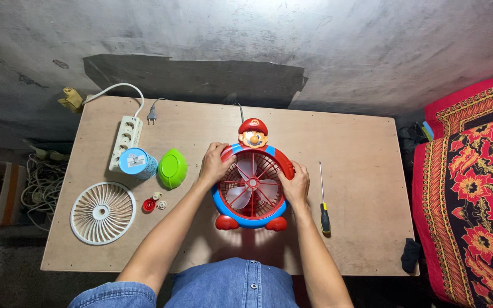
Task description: The person uses a screwdriver to remove the central cap and then detaches the front grille and fan blades from a red electric fan. The components are placed on the table, and the person continues to unscrew parts of the fan housing.
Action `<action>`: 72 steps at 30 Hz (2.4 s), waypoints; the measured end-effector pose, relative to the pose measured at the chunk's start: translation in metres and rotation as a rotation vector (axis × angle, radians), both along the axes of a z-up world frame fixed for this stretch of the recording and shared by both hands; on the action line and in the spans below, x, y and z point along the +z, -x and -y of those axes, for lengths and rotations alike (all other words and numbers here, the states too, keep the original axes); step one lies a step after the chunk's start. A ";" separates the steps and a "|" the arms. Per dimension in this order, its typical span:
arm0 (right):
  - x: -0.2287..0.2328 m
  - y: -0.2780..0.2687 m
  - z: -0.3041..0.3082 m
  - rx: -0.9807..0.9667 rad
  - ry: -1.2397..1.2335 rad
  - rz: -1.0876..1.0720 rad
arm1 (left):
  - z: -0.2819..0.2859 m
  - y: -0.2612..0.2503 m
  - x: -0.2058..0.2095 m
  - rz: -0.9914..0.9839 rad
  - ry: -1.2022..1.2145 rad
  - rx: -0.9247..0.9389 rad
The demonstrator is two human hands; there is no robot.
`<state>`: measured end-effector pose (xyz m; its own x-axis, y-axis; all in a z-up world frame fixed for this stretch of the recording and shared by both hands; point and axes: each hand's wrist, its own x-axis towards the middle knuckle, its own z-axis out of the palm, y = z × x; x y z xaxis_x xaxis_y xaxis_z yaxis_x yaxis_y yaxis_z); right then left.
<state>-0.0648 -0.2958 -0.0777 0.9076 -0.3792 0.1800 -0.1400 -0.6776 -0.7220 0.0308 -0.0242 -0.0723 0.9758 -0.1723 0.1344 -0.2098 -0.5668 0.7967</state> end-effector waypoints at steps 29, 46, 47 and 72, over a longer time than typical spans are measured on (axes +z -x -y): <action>0.010 0.014 0.020 0.116 -0.525 0.125 | 0.001 0.002 0.049 0.025 0.066 -0.054; 0.041 0.098 0.112 -0.361 -0.855 0.168 | 0.117 0.050 0.080 0.019 0.191 -0.131; 0.039 0.100 0.128 -0.346 -0.860 0.191 | 0.136 0.061 0.074 0.018 0.209 -0.166; -0.121 0.079 0.464 -0.309 0.174 -0.031 | 0.474 0.081 -0.092 -0.160 -0.382 -0.142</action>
<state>-0.1437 -0.7599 -0.1983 0.7611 -0.6026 0.2399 -0.3776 -0.7124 -0.5915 -0.0500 -0.4979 -0.1639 0.9421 -0.3146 -0.1159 -0.1982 -0.8015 0.5641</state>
